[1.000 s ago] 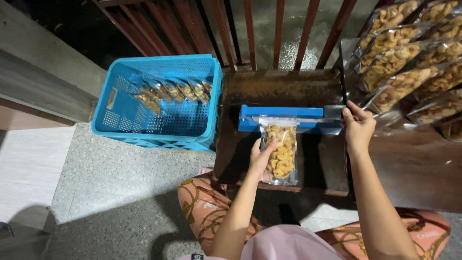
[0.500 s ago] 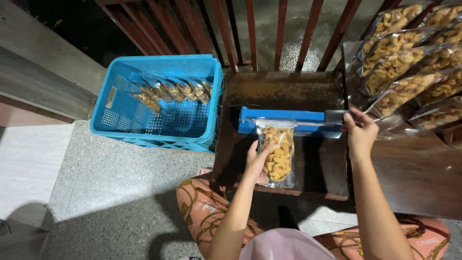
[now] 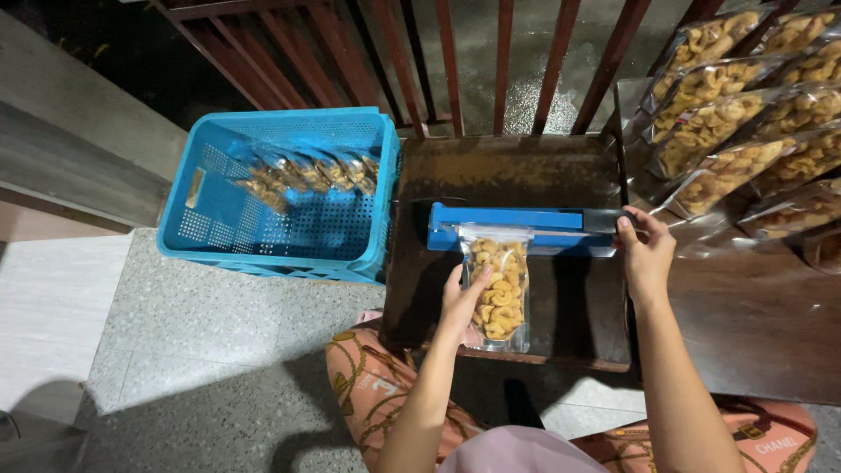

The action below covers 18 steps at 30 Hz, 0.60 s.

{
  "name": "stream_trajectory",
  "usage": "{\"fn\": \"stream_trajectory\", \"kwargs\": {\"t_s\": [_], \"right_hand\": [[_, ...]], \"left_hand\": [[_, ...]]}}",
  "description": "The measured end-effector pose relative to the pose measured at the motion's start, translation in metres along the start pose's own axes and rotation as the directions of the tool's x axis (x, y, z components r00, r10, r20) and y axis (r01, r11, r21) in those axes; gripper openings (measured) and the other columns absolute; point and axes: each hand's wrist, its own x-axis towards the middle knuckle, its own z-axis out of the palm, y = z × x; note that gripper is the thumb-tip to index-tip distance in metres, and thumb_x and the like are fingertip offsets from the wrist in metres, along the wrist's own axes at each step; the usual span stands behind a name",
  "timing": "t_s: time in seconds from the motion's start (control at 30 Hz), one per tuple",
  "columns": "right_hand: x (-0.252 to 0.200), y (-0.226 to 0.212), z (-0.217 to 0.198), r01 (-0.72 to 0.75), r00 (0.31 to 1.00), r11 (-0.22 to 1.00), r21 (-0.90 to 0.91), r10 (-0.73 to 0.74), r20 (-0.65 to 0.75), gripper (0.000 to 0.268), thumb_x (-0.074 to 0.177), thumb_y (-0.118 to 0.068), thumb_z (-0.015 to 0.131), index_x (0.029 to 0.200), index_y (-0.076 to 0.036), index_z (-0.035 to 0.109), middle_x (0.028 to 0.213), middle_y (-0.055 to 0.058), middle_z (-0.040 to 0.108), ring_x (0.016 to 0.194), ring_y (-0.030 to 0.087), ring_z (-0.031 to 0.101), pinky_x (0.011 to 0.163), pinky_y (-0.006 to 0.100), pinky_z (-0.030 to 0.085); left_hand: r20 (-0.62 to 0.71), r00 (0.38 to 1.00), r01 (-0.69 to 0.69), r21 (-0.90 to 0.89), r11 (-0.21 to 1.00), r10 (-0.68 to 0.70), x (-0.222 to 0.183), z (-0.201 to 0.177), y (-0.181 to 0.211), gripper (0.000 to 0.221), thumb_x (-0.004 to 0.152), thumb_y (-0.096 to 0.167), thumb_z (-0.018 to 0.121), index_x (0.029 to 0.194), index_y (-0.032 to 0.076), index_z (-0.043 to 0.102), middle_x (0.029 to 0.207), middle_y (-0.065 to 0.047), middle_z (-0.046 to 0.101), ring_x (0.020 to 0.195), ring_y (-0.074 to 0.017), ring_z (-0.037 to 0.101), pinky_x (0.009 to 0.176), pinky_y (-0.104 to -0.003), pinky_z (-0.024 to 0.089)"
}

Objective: The person uses a heat sealer to close bags of snack items and places the sealed bags into a blue crate.

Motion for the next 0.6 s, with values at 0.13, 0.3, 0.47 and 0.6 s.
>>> {"fn": "stream_trajectory", "kwargs": {"t_s": [0.13, 0.3, 0.47, 0.6], "right_hand": [[0.0002, 0.0021, 0.0002, 0.028, 1.000, 0.999, 0.015, -0.028, -0.008, 0.026, 0.102, -0.014, 0.071, 0.125, -0.002, 0.071, 0.114, 0.003, 0.059, 0.088, 0.012, 0.066, 0.072, 0.026, 0.058], [0.0018, 0.0083, 0.0011, 0.045, 0.999, 0.998, 0.048, -0.045, -0.016, 0.025, 0.103, -0.013, 0.071, 0.125, 0.000, 0.071, 0.113, 0.004, 0.058, 0.086, 0.013, 0.065, 0.073, 0.028, 0.057], [0.0000, 0.0051, 0.0022, 0.043, 0.999, 0.999, 0.018, -0.043, -0.017, 0.027, 0.103, -0.014, 0.070, 0.126, 0.000, 0.070, 0.112, 0.003, 0.059, 0.087, 0.012, 0.065, 0.073, 0.027, 0.057], [-0.0028, -0.0005, 0.0027, 0.044, 0.999, 0.999, 0.030, -0.043, -0.018, 0.026, 0.104, -0.014, 0.069, 0.126, 0.000, 0.069, 0.113, 0.002, 0.058, 0.088, 0.011, 0.065, 0.074, 0.026, 0.057]], "left_hand": [[-0.012, 1.000, -0.012, 0.049, 0.999, 0.013, -0.0004, 0.0002, -0.0001, 0.062, 0.086, 0.043, 0.077, 0.130, 0.001, 0.060, 0.115, -0.011, 0.072, 0.102, -0.0173, 0.070, 0.086, -0.031, 0.056], [-0.024, 0.999, -0.037, 0.059, 0.998, 0.038, -0.0002, 0.0007, 0.0012, 0.061, 0.086, 0.042, 0.077, 0.129, 0.001, 0.062, 0.114, -0.011, 0.073, 0.102, -0.0171, 0.070, 0.086, -0.031, 0.056], [-0.011, 1.000, -0.006, 0.029, 1.000, 0.006, -0.0004, 0.0010, 0.0034, 0.061, 0.086, 0.041, 0.078, 0.129, 0.001, 0.060, 0.114, -0.012, 0.073, 0.101, -0.0179, 0.070, 0.086, -0.031, 0.056], [-0.015, 0.998, 0.059, 0.044, 0.997, -0.058, -0.0004, 0.0004, 0.0044, 0.063, 0.085, 0.043, 0.077, 0.130, 0.003, 0.058, 0.115, -0.012, 0.072, 0.102, -0.0186, 0.072, 0.087, -0.032, 0.058]]}}
